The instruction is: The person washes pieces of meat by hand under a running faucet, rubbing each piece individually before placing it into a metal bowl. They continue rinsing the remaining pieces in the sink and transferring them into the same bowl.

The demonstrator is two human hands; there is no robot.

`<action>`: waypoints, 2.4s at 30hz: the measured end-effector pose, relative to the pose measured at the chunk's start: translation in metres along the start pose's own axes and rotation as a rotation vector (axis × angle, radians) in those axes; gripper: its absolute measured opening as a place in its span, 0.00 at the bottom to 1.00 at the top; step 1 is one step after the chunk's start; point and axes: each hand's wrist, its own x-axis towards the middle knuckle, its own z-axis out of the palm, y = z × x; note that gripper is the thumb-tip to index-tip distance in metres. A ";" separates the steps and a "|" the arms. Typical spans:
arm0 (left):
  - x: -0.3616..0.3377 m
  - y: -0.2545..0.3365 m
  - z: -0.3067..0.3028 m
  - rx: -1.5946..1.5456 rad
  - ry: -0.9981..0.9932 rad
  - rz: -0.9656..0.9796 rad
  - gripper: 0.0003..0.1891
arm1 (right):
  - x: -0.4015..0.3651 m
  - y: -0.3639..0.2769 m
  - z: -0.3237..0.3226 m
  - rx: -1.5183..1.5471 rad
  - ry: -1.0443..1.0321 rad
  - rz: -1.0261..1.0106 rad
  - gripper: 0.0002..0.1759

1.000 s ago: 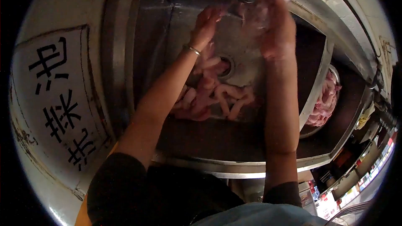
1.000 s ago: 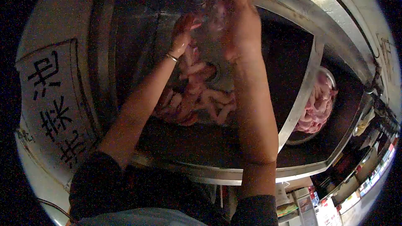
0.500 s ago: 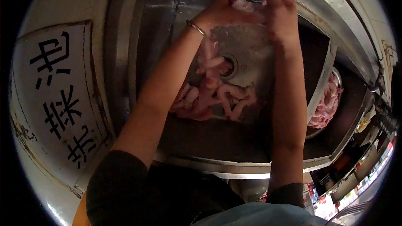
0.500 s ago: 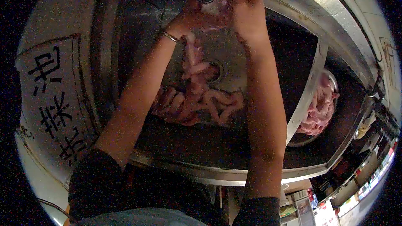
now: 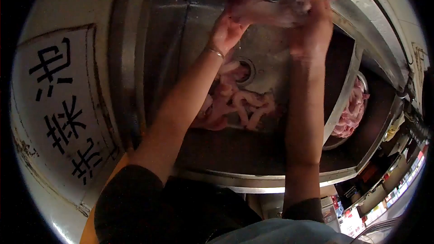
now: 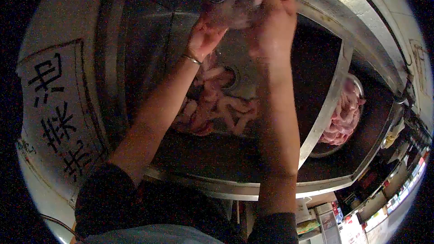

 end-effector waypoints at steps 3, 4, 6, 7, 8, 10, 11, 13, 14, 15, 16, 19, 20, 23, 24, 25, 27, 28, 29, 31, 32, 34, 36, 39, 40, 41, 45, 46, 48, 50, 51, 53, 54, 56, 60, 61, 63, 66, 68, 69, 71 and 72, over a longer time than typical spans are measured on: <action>0.014 -0.005 -0.024 -0.061 0.038 -0.074 0.07 | 0.000 0.013 -0.003 -0.013 -0.048 0.059 0.12; 0.019 -0.007 -0.039 -0.106 -0.035 -0.179 0.06 | 0.001 0.016 -0.004 -0.016 -0.074 0.087 0.11; 0.012 -0.004 -0.026 0.015 -0.006 -0.155 0.05 | 0.007 0.018 -0.012 0.099 -0.197 0.039 0.13; 0.007 -0.002 -0.017 0.134 0.025 -0.132 0.07 | 0.010 0.017 -0.018 0.214 -0.318 -0.008 0.15; 0.004 0.000 -0.012 0.134 0.026 -0.132 0.07 | 0.011 0.017 -0.020 0.328 -0.439 -0.055 0.17; -0.002 0.006 -0.002 0.506 -0.006 -0.173 0.09 | 0.007 -0.005 0.010 0.123 0.018 0.119 0.24; -0.005 0.014 0.003 0.503 -0.009 -0.175 0.09 | 0.006 -0.012 0.018 0.010 0.151 0.064 0.25; -0.012 0.032 0.007 0.552 -0.278 -0.336 0.06 | -0.006 -0.014 0.015 -0.071 -0.018 -0.139 0.29; -0.008 0.033 -0.003 0.553 -0.277 -0.336 0.06 | -0.013 -0.019 0.020 -0.070 -0.018 -0.138 0.29; 0.001 0.032 -0.024 0.422 -0.289 -0.322 0.06 | -0.017 -0.026 0.031 -0.079 0.086 -0.075 0.28; 0.007 0.032 -0.042 0.291 -0.301 -0.305 0.07 | -0.019 -0.030 0.037 -0.087 0.189 -0.013 0.28; 0.006 0.036 -0.072 0.011 0.053 -0.234 0.06 | 0.007 -0.015 -0.014 0.437 -0.598 -0.050 0.24; 0.006 0.035 -0.068 0.009 0.049 -0.236 0.06 | 0.008 -0.016 -0.013 0.433 -0.599 -0.053 0.24; -0.007 0.024 -0.048 0.330 0.318 -0.050 0.06 | 0.004 -0.009 -0.012 0.195 -0.051 0.048 0.11; -0.011 0.023 -0.023 0.484 0.251 0.085 0.08 | 0.002 0.006 -0.015 0.137 -0.068 0.068 0.11; -0.010 0.021 -0.003 0.637 0.180 0.224 0.09 | 0.001 0.020 -0.017 0.081 -0.087 0.086 0.10; -0.001 0.012 0.019 0.664 0.100 0.260 0.12 | 0.001 0.046 -0.019 0.089 -0.111 0.074 0.10; 0.003 0.009 0.029 0.690 0.020 0.292 0.15 | 0.002 0.056 -0.019 0.096 -0.131 0.062 0.10; -0.001 0.007 0.046 0.695 0.024 0.295 0.15 | 0.003 0.059 -0.014 0.119 -0.090 0.041 0.10; -0.017 0.003 0.077 1.083 -0.104 0.806 0.23 | -0.001 0.052 -0.009 -0.184 -0.062 -0.026 0.14; -0.016 0.003 0.075 1.084 -0.104 0.809 0.23 | -0.003 0.044 -0.007 -0.493 -0.031 -0.100 0.19; -0.010 0.007 0.064 1.362 -0.169 0.977 0.28 | -0.015 0.013 0.025 -0.123 0.088 0.045 0.17; -0.004 0.016 0.065 1.387 -0.256 0.976 0.28 | -0.014 0.007 0.029 0.247 0.205 0.192 0.16; 0.006 0.027 0.054 1.520 -0.359 0.910 0.27 | -0.003 0.009 0.009 0.633 -0.045 0.225 0.15; 0.007 0.030 0.049 1.615 -0.375 0.853 0.26 | 0.000 0.007 0.003 0.635 -0.045 0.226 0.15; 0.005 0.034 0.048 1.618 -0.374 0.853 0.26 | 0.005 0.002 -0.005 0.606 -0.094 0.159 0.14; 0.000 0.028 0.035 1.907 -0.299 0.604 0.21 | 0.017 -0.007 -0.029 0.520 -0.302 0.047 0.12; -0.001 0.023 0.027 1.853 -0.220 0.612 0.19 | 0.018 -0.008 -0.034 0.471 -0.510 0.044 0.11; 0.004 0.014 0.018 1.873 -0.225 0.659 0.18 | 0.013 -0.019 -0.031 0.590 -0.474 0.162 0.12; 0.010 0.009 0.004 1.896 -0.229 0.704 0.17 | 0.009 -0.028 -0.029 0.710 -0.434 0.284 0.13; 0.013 0.007 -0.007 1.937 -0.235 0.656 0.15 | 0.005 -0.031 -0.029 0.736 -0.395 0.251 0.14; 0.014 0.002 -0.034 1.977 -0.242 0.606 0.14 | 0.003 -0.032 -0.026 0.762 -0.353 0.216 0.15; 0.011 0.002 -0.047 1.899 -0.079 0.475 0.13 | 0.002 -0.030 -0.022 0.622 -0.362 0.214 0.14; 0.010 0.005 -0.054 1.808 0.072 0.352 0.12 | 0.003 -0.021 -0.023 0.480 -0.371 0.204 0.13; -0.022 0.016 0.040 1.064 0.071 0.550 0.15 | 0.003 0.031 -0.038 0.251 -0.266 0.434 0.13; -0.027 0.019 0.068 1.064 0.003 0.699 0.16 | 0.001 0.040 -0.034 -0.017 -0.163 0.542 0.13; -0.022 0.024 0.085 1.104 -0.012 0.693 0.16 | 0.002 0.056 -0.021 -0.274 -0.188 0.400 0.12; -0.010 0.021 0.076 1.035 0.028 0.668 0.18 | 0.013 0.065 -0.012 -0.673 -0.283 0.149 0.11; -0.008 0.020 0.068 0.929 0.088 0.639 0.18 | 0.017 0.072 -0.011 -0.699 -0.316 -0.356 0.17; -0.013 0.025 0.065 1.053 0.097 0.561 0.19 | 0.016 0.070 -0.013 -0.700 -0.316 -0.353 0.17; -0.017 0.027 0.065 1.175 0.106 0.482 0.19 | 0.014 0.062 -0.016 -0.892 -0.378 -0.319 0.15; -0.017 0.026 0.064 1.122 0.098 0.495 0.19 | 0.013 0.060 -0.018 -0.893 -0.378 -0.319 0.15</action>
